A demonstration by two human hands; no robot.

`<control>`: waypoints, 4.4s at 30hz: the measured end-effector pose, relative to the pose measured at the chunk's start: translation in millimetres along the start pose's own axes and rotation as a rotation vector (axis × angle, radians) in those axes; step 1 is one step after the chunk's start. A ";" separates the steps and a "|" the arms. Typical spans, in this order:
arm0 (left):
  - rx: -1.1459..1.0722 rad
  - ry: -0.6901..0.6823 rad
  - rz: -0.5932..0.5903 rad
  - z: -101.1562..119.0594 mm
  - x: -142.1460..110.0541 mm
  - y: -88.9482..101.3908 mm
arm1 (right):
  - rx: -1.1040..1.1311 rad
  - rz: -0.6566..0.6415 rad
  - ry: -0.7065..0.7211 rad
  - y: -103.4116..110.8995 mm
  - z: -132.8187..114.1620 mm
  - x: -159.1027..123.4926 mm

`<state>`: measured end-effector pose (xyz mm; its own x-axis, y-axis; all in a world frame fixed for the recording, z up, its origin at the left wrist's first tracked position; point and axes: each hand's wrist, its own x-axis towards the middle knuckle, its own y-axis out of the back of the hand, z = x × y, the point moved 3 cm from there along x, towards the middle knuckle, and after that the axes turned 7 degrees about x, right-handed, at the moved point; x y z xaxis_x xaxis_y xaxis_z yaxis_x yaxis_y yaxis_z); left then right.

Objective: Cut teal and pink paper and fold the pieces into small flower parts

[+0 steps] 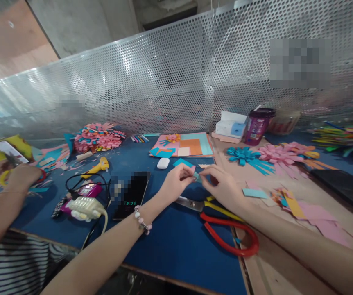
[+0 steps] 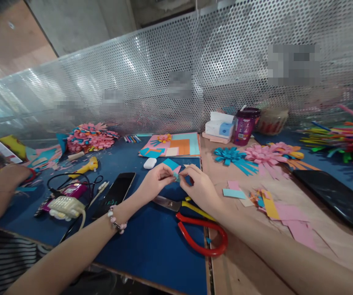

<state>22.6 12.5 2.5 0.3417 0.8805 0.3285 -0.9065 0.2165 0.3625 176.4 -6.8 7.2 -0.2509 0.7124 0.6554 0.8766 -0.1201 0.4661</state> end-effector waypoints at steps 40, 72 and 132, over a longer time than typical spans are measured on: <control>0.058 0.150 -0.254 13.2 -8.1 -9.6 | 0.147 -0.086 -0.129 3.2 6.4 7.0; 0.016 0.198 -0.330 3.6 -6.6 -5.8 | 0.315 -0.168 -0.215 4.6 14.3 8.5; 0.193 0.046 -0.299 6.6 -7.9 -5.4 | 0.105 -0.134 -0.170 2.0 1.1 -0.6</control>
<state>26.4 1.6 3.7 0.5688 0.8096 0.1448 -0.7033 0.3875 0.5961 178.7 -6.7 7.1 -0.3030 0.8244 0.4780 0.8802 0.0499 0.4720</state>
